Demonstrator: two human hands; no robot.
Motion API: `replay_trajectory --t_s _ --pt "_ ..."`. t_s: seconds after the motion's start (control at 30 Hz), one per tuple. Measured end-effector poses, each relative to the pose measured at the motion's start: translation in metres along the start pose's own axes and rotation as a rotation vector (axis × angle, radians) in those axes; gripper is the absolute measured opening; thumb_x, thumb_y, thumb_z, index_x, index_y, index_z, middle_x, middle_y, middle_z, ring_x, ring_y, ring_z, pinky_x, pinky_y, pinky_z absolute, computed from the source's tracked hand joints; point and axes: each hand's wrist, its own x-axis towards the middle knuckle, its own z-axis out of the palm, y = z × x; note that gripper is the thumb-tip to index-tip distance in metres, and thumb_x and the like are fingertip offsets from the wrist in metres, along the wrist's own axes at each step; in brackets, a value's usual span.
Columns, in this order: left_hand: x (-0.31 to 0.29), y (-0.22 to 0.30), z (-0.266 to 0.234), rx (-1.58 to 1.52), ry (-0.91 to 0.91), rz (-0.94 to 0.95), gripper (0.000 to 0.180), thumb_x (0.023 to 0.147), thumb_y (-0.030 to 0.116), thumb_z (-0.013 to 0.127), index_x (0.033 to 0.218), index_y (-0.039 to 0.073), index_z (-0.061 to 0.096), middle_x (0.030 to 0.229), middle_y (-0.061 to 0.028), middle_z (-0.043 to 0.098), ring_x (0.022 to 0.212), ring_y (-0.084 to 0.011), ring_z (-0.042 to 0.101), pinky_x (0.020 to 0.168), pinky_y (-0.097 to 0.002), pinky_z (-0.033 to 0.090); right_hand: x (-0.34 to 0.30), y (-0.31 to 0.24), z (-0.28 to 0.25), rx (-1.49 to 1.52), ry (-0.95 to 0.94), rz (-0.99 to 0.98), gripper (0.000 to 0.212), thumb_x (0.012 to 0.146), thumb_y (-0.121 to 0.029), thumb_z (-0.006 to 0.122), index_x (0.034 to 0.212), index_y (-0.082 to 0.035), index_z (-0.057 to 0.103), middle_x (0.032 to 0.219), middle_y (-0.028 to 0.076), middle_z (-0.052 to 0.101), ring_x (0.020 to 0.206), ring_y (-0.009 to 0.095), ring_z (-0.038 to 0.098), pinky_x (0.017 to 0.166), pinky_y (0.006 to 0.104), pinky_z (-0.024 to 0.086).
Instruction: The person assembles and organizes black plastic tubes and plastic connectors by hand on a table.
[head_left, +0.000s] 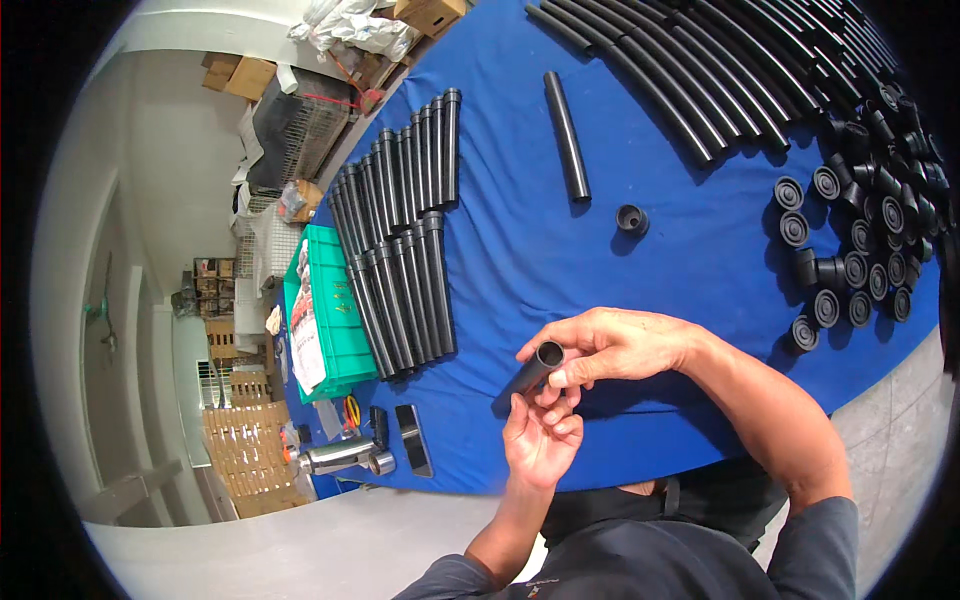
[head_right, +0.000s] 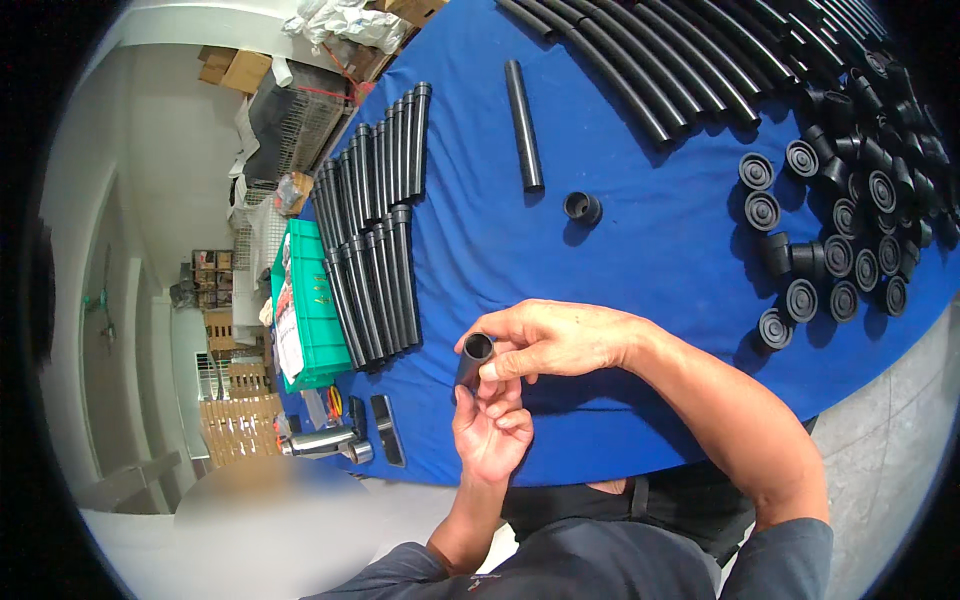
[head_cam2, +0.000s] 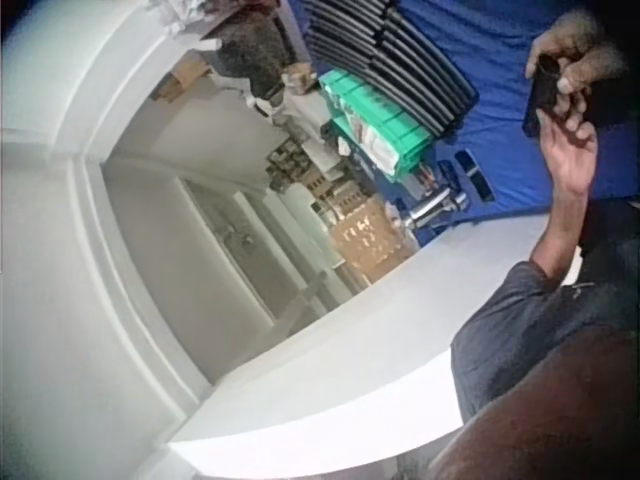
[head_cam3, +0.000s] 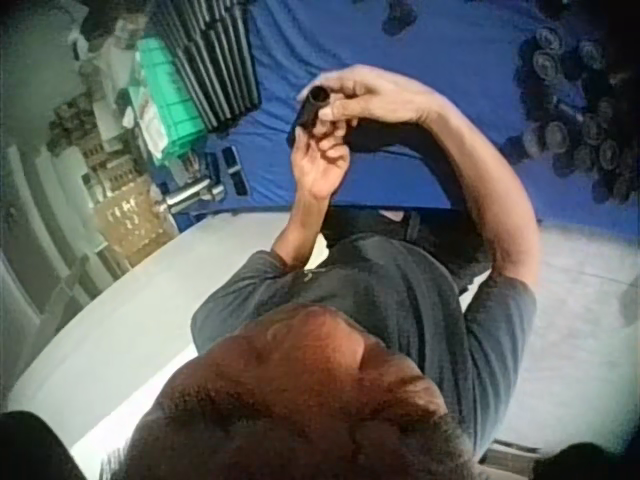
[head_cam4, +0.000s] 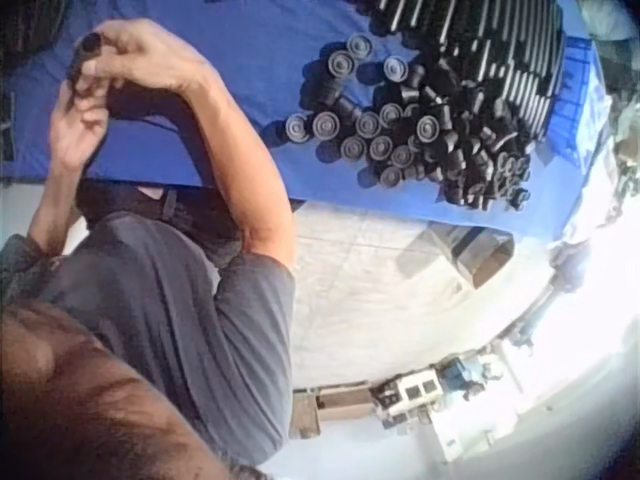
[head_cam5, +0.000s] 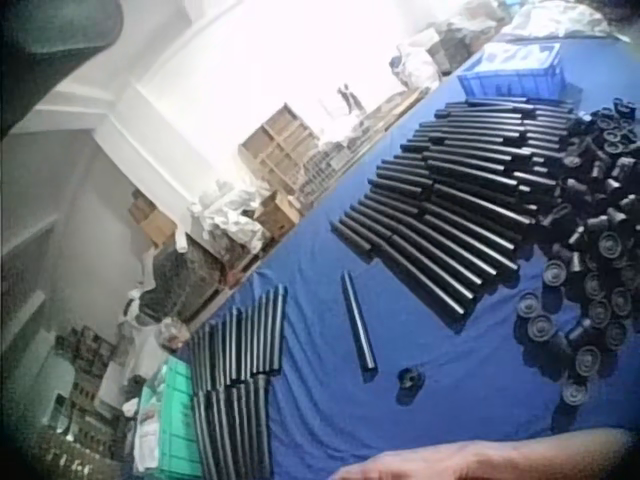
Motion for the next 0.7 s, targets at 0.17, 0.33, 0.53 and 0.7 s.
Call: replay_trajectory --t_s 0.17,0.33,0.53,0.7 --pt "0.001 0.012 0.018 0.278 0.047 0.172 0.043 0.099 0.038 0.057 0.131 0.009 0.056 0.125 -0.0115 0.062 0.114 -0.0285 0.061 0.088 -0.0423 0.054 -0.001 0.011 -0.003 -0.032 -0.124 -0.039 0.041 0.094 -0.020 0.064 0.131 -0.002 0.059 0.093 0.008 0.071 0.077 0.012 0.062 0.071 0.0279 0.051" --pt "-0.008 0.053 0.017 0.753 0.058 0.102 0.045 0.098 0.031 0.057 0.129 -0.001 0.053 0.098 -0.0226 0.068 0.077 -0.0324 0.068 0.074 -0.0443 0.057 -0.005 -0.002 -0.003 -0.114 -0.019 0.167 0.045 0.093 -0.028 0.067 0.132 -0.006 0.061 0.081 0.003 0.064 0.069 0.012 0.058 0.060 0.0278 0.049" --pt "-0.029 0.067 0.012 1.129 0.055 -0.340 0.061 0.077 0.031 0.080 0.119 -0.010 0.061 0.092 -0.0175 0.067 0.073 -0.0250 0.065 0.067 -0.0366 0.053 -0.006 -0.004 0.003 0.053 -0.145 0.065 0.058 0.092 -0.022 0.071 0.144 -0.009 0.050 0.088 0.001 0.065 0.072 0.007 0.054 0.065 0.0254 0.048" --pt "-0.028 0.068 0.002 1.130 -0.109 -0.359 0.061 0.076 0.031 0.082 0.118 -0.009 0.063 0.091 -0.0120 0.067 0.077 -0.0190 0.064 0.072 -0.0310 0.052 -0.006 0.001 0.001 0.013 -0.338 0.095 0.048 0.092 -0.019 0.071 0.136 -0.006 0.058 0.091 0.000 0.068 0.074 0.008 0.055 0.066 0.0256 0.048"
